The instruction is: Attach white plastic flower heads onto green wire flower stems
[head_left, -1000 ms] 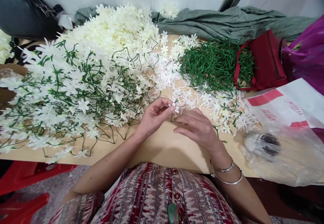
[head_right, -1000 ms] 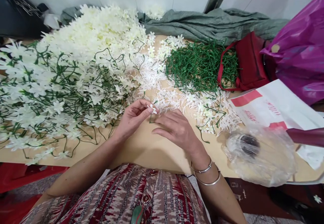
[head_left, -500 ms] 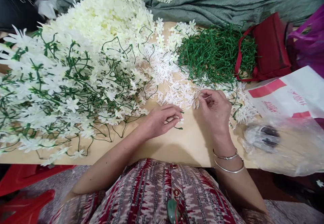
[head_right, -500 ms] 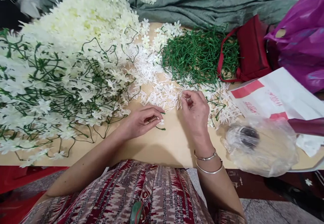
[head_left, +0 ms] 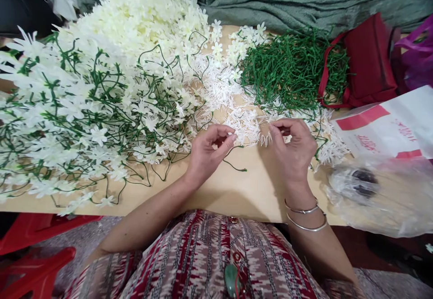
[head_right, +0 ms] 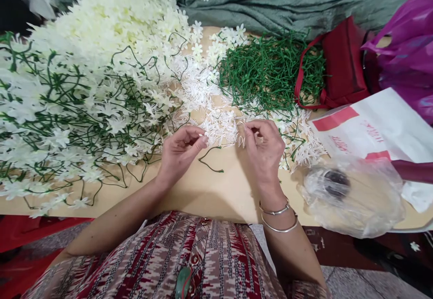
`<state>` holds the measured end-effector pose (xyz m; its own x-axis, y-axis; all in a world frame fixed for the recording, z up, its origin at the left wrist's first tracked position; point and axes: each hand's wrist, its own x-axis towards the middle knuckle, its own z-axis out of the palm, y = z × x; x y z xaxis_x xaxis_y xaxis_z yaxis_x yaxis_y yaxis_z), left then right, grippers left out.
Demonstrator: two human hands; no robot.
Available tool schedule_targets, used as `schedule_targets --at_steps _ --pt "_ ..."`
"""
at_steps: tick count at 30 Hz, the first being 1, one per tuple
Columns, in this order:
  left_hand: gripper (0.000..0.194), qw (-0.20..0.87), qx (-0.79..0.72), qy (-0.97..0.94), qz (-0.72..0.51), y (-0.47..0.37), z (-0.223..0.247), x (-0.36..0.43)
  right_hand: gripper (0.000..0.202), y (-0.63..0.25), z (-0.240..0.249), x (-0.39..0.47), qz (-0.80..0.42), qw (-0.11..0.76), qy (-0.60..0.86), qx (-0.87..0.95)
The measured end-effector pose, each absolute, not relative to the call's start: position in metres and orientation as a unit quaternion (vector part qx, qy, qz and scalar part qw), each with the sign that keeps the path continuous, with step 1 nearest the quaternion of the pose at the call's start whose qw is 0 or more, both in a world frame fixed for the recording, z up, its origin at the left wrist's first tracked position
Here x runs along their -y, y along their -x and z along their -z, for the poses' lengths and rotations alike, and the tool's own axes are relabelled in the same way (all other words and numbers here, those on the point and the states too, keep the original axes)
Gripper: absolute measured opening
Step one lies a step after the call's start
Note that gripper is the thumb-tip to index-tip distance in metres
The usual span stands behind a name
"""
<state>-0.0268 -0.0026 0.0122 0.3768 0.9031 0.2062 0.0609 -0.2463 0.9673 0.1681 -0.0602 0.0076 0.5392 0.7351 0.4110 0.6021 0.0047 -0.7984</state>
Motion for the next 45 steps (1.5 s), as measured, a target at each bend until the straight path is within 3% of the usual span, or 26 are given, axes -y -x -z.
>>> schedule_targets --at_steps 3,6,17,26,32,37,41,45 --pt "0.021 0.555 -0.386 -0.606 -0.420 0.020 -0.012 0.003 0.013 -0.157 -0.014 0.063 -0.165 0.619 0.636 0.430" --pt "0.025 0.575 -0.397 -0.587 -0.409 0.017 -0.015 0.004 0.012 -0.146 -0.021 0.067 -0.238 0.654 0.566 0.442" --pt "0.024 0.618 -0.370 -0.576 -0.385 0.013 -0.019 0.007 0.005 -0.136 -0.014 0.069 -0.178 0.573 0.602 0.527" --pt "0.027 0.654 -0.350 -0.555 -0.376 0.014 -0.014 0.007 0.008 -0.133 -0.008 0.068 -0.144 0.563 0.618 0.529" --pt "0.020 0.586 -0.343 -0.620 -0.394 0.016 -0.014 0.014 0.006 -0.131 -0.011 0.069 -0.099 0.543 0.638 0.537" --pt "0.014 0.428 -0.308 -0.737 -0.423 0.020 -0.013 0.013 0.035 -0.139 -0.012 0.069 -0.138 0.527 0.643 0.539" --pt "0.013 0.317 -0.250 -0.800 -0.443 0.021 -0.010 0.009 0.011 -0.145 -0.015 0.068 -0.194 0.547 0.609 0.541" --pt "0.016 0.320 -0.254 -0.794 -0.450 0.019 -0.013 0.011 0.010 -0.148 -0.016 0.067 -0.217 0.600 0.576 0.511"
